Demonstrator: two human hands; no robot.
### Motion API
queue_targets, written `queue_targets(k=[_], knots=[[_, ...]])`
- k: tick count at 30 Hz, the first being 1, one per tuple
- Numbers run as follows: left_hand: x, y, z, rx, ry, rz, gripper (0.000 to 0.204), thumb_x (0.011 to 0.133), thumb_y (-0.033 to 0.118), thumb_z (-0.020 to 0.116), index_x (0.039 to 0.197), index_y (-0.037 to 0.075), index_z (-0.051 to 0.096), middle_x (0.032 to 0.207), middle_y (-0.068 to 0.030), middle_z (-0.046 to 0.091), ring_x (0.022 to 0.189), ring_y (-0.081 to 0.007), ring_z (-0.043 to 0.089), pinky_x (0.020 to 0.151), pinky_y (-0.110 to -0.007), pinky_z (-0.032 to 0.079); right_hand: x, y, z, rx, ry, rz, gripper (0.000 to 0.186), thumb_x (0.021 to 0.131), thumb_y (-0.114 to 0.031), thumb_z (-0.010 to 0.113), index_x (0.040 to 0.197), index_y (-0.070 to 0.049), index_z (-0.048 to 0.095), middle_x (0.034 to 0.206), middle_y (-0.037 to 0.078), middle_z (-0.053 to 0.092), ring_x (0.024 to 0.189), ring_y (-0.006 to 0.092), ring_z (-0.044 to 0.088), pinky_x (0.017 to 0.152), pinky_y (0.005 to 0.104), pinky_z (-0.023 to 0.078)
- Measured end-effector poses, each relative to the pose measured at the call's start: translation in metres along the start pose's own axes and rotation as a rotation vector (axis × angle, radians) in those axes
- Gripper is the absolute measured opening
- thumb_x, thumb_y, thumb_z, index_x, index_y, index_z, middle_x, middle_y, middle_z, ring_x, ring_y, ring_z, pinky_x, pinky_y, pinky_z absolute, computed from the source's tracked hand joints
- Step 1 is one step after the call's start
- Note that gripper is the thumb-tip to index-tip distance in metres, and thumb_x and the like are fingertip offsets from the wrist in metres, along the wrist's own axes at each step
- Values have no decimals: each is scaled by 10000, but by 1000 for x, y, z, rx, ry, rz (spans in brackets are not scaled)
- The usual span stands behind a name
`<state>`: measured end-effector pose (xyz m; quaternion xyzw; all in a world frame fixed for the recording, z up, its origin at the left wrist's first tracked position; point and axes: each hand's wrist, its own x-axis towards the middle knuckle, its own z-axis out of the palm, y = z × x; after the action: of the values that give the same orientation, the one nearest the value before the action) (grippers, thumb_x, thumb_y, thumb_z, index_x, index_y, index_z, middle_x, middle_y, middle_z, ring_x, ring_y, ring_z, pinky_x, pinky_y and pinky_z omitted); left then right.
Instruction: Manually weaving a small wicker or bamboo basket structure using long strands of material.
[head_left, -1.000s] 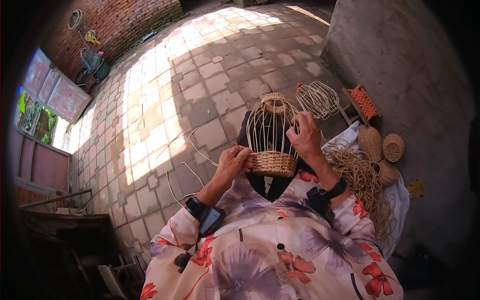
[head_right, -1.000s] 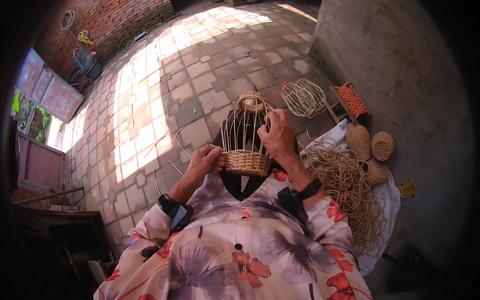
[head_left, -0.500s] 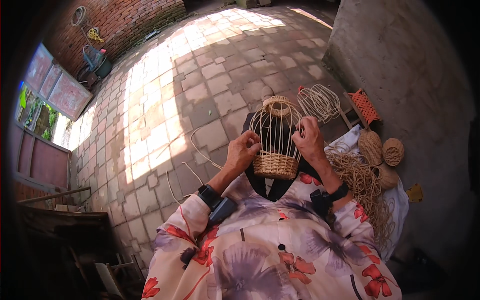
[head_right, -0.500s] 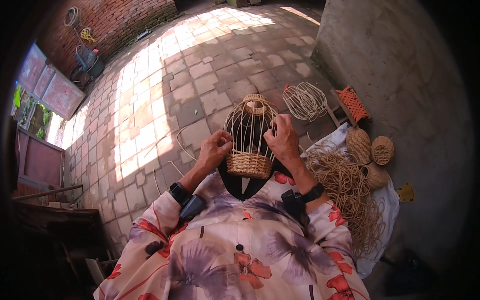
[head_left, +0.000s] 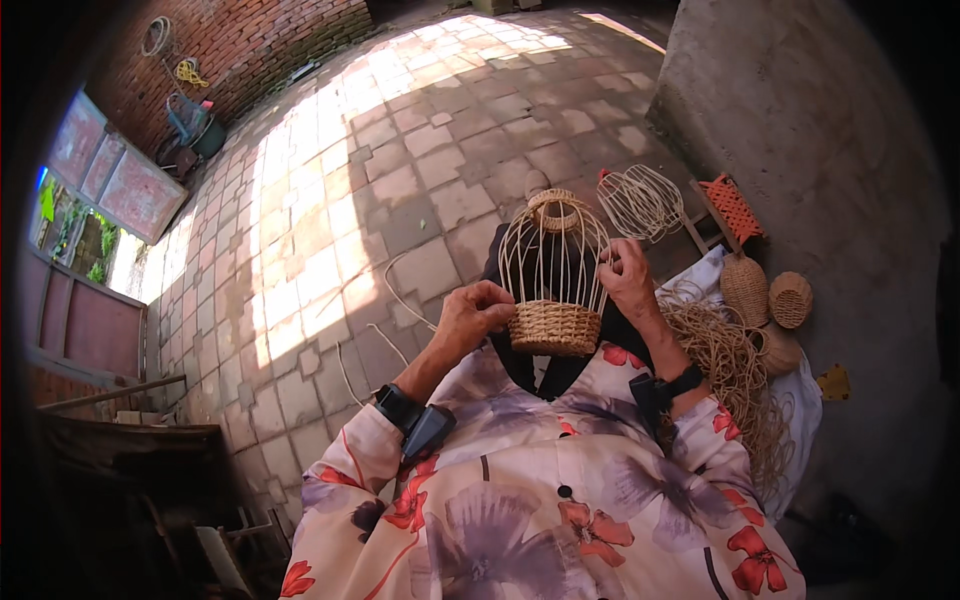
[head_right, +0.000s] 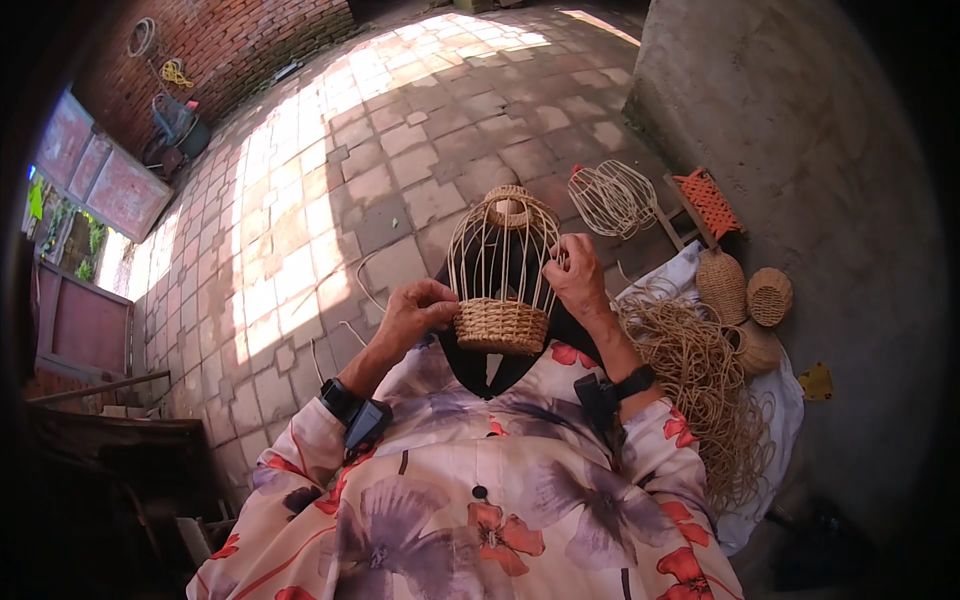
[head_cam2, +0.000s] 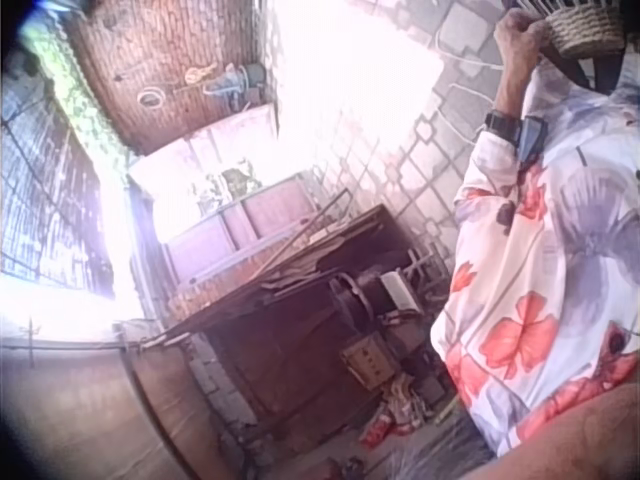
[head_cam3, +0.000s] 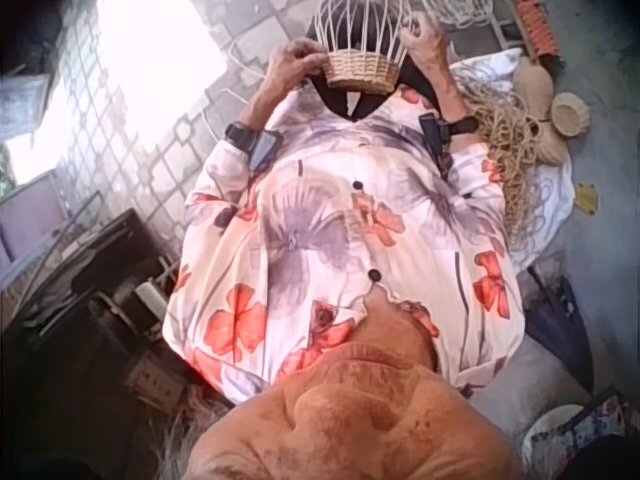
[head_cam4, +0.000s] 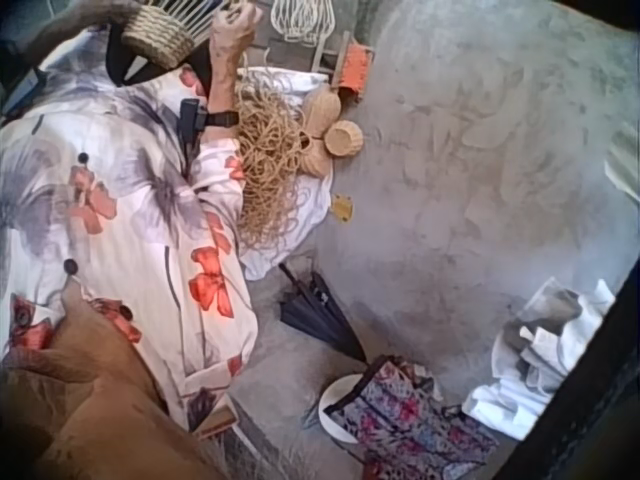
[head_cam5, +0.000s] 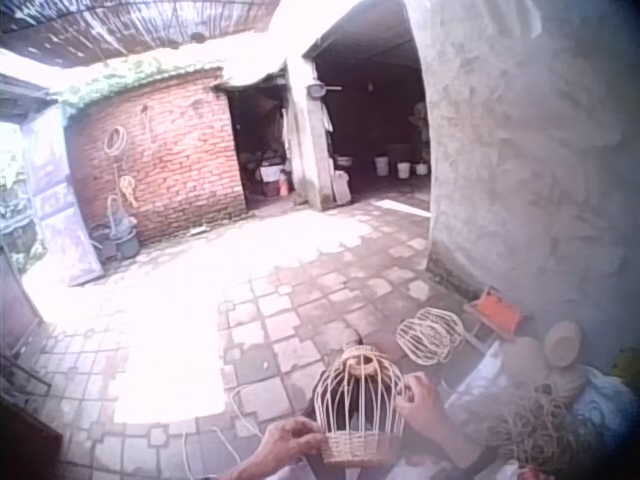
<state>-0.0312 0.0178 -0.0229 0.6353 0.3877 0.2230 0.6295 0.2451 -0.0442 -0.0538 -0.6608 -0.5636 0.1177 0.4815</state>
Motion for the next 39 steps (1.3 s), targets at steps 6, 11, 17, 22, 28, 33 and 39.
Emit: queue_targets(k=[6, 11, 17, 22, 28, 33, 39], knots=[[5, -4, 0, -140, -57, -87, 151, 873, 143, 661, 958, 18, 667, 816, 1, 630, 696, -77, 576, 634, -225, 500, 1, 13, -6, -32, -74, -105, 153, 758, -20, 584, 906, -17, 551, 906, 101, 481, 639, 198, 535, 610, 310, 490], [7, 1, -8, -71, -218, -176, 200, 916, 243, 630, 951, 52, 679, 788, 36, 597, 687, -50, 526, 616, -201, 446, 0, 1, -21, -158, -176, -330, 236, 804, -112, 644, 991, 10, 569, 948, 111, 511, 711, 188, 553, 638, 279, 486], [11, 17, -20, -60, -233, -215, 196, 908, 268, 646, 937, 76, 674, 705, 67, 523, 618, -41, 460, 550, -188, 369, -37, 52, -70, 653, 41, 603, 361, 888, -380, 631, 1076, -76, 579, 989, 42, 603, 749, 107, 556, 623, 236, 451], [1, 29, -28, -13, -204, -170, 165, 928, 245, 619, 867, 92, 637, 652, 73, 495, 553, -25, 420, 501, -181, 320, -148, 139, -137, 627, 261, 829, 255, 911, -313, 598, 1012, -81, 570, 850, 24, 613, 682, 83, 552, 584, 237, 456], [12, 39, -18, -125, -298, -306, 121, 968, 178, 530, 976, 79, 599, 698, 26, 556, 524, -51, 471, 491, -190, 386, -250, 185, -169, 507, 595, 1034, 164, 922, -214, 548, 982, -63, 570, 782, 23, 602, 612, 94, 533, 515, 254, 452], [2, 38, -2, -307, -218, -245, 141, 981, 162, 497, 1009, 53, 581, 799, -34, 627, 579, -94, 560, 500, -198, 435, -251, 189, -132, 378, 354, 960, 214, 918, -240, 547, 1001, -47, 584, 798, 37, 606, 631, 104, 535, 491, 268, 452], [-3, 47, -8, -268, -142, -282, 136, 977, 177, 532, 971, 49, 578, 791, -54, 641, 611, -102, 584, 535, -214, 482, -219, 201, -33, 498, 186, 944, 435, 865, -264, 625, 1232, -58, 515, 812, 74, 588, 651, 175, 585, 495, 311, 486]])
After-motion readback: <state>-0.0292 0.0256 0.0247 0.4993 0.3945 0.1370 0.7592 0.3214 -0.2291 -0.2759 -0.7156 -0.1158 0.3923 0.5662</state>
